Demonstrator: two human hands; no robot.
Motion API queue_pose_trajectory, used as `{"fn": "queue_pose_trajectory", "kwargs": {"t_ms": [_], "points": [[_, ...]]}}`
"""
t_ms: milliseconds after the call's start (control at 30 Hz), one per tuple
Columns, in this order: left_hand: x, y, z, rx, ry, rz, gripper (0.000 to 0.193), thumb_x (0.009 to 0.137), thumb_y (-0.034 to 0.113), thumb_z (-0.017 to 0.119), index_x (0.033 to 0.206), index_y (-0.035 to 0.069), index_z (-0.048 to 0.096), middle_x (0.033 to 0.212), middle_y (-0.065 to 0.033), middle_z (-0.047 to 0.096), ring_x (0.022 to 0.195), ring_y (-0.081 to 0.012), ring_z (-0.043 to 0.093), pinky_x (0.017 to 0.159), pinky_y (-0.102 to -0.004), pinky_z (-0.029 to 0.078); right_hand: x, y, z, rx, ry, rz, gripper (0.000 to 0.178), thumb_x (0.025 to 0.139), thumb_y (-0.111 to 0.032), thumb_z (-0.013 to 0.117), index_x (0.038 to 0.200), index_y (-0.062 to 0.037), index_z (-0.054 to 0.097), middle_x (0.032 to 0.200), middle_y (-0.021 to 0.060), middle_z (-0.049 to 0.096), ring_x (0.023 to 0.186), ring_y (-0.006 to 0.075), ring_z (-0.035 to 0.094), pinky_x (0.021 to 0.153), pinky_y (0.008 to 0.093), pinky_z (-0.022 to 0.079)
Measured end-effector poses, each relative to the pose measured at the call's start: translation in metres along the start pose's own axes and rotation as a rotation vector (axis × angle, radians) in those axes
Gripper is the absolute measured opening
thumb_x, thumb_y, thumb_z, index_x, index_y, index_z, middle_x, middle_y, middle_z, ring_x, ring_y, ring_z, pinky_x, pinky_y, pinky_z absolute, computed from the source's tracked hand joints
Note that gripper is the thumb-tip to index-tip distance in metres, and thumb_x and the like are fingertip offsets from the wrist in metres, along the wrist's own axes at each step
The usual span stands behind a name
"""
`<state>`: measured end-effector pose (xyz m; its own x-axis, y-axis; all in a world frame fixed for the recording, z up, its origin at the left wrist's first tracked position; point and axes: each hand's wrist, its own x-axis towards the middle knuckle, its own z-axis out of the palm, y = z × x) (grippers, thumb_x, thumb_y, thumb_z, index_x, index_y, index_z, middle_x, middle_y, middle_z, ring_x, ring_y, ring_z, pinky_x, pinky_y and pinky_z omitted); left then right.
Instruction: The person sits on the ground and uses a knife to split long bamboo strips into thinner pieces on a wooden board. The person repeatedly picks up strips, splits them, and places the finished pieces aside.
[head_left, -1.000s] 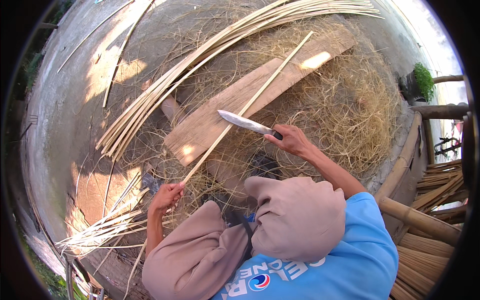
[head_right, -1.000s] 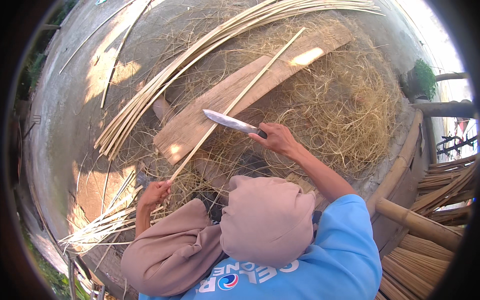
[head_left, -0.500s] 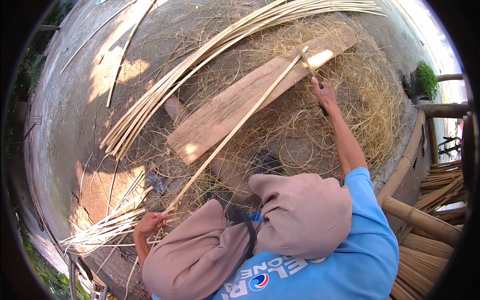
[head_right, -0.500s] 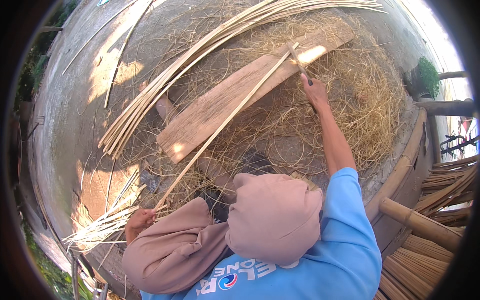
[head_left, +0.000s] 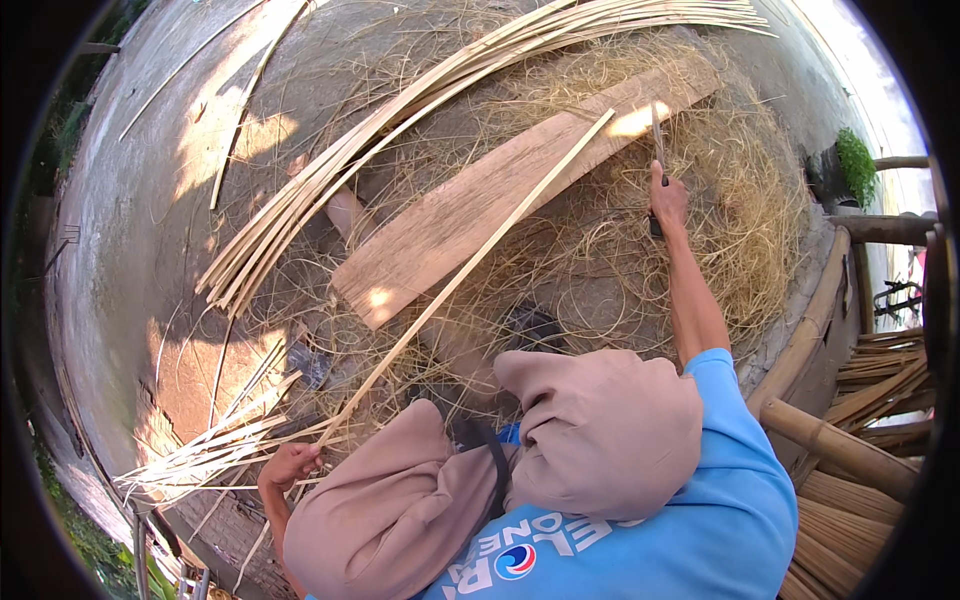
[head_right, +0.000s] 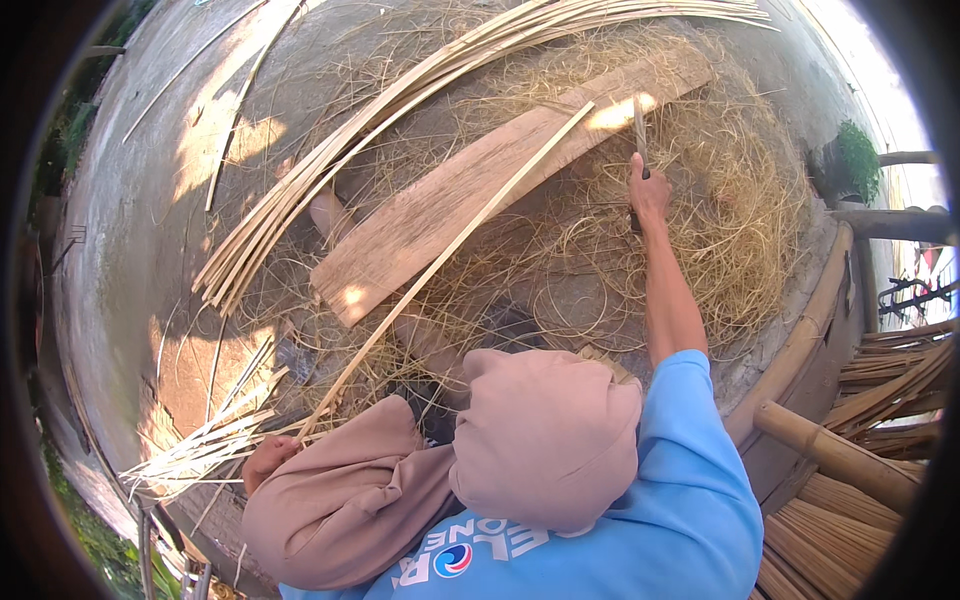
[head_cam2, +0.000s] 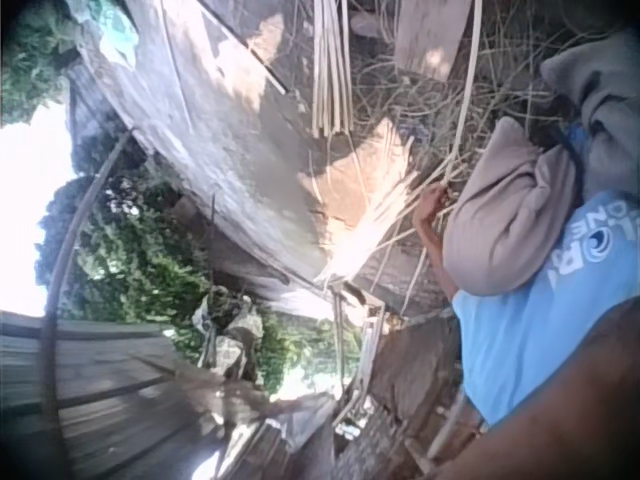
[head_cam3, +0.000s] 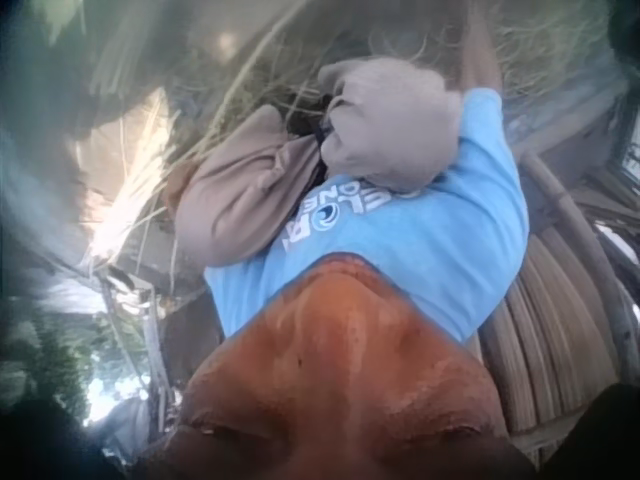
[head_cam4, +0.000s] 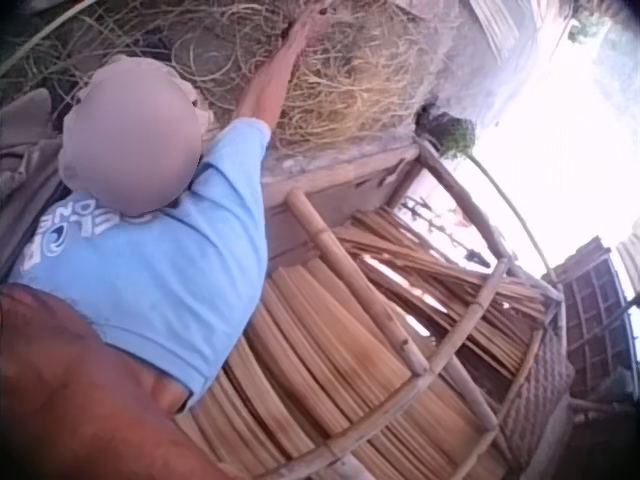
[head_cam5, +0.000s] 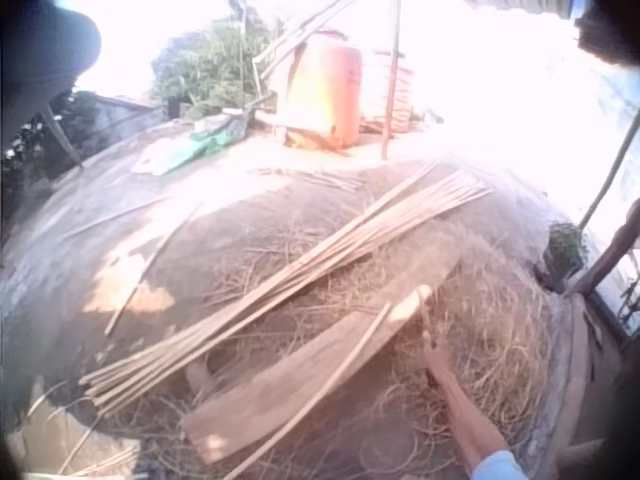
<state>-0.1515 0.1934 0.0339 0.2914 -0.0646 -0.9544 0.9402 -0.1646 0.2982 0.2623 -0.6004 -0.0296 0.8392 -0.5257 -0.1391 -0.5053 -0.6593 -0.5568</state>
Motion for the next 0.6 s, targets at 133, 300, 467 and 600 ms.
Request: {"fn": "queue_pose_trajectory", "kwargs": {"t_ms": [133,300,467,600], "points": [[0.025,0.133,0.104,0.17,0.131,0.275,0.041,0.103,0.041,0.065,0.083,0.006,0.072,0.059,0.0063,0.049,0.051,-0.0038,0.039,0.047,-0.0238,0.028,-0.041,-0.033,0.002,-0.063,0.022,-0.187,0.074,0.098,-0.071,0.048,0.077,-0.0003,0.059,0.069,0.0179,0.062,0.064,0.0351,0.063,0.063,0.0499,0.047],[0.075,0.205,0.178,0.169,0.184,0.628,0.045,0.104,0.046,0.062,0.096,0.003,0.075,0.069,0.0018,0.061,0.06,-0.0067,0.053,0.058,-0.0252,0.044,-0.151,-0.067,0.041,-0.287,-0.097,-0.51,0.062,0.098,-0.063,0.058,0.086,-0.0027,0.059,0.075,0.0195,0.066,0.075,0.0384,0.068,0.065,0.0509,0.049],[0.066,0.127,0.098,0.331,0.061,0.312,0.049,0.105,0.048,0.059,0.094,0.003,0.075,0.067,0.0001,0.06,0.061,-0.0108,0.054,0.06,-0.0293,0.045,-0.138,-0.07,0.049,-0.206,-0.18,-0.357,0.063,0.098,-0.062,0.059,0.083,-0.0006,0.059,0.073,0.0248,0.065,0.077,0.0448,0.067,0.068,0.0525,0.05],[0.064,0.079,0.108,0.503,0.35,0.497,0.047,0.104,0.046,0.06,0.088,0.004,0.073,0.059,-0.0024,0.053,0.057,-0.0121,0.05,0.055,-0.0329,0.039,-0.139,-0.065,0.071,-0.035,-0.144,-0.381,0.067,0.099,-0.062,0.058,0.08,0.0022,0.06,0.059,0.0187,0.057,0.056,0.0352,0.062,0.059,0.0469,0.047]]}}
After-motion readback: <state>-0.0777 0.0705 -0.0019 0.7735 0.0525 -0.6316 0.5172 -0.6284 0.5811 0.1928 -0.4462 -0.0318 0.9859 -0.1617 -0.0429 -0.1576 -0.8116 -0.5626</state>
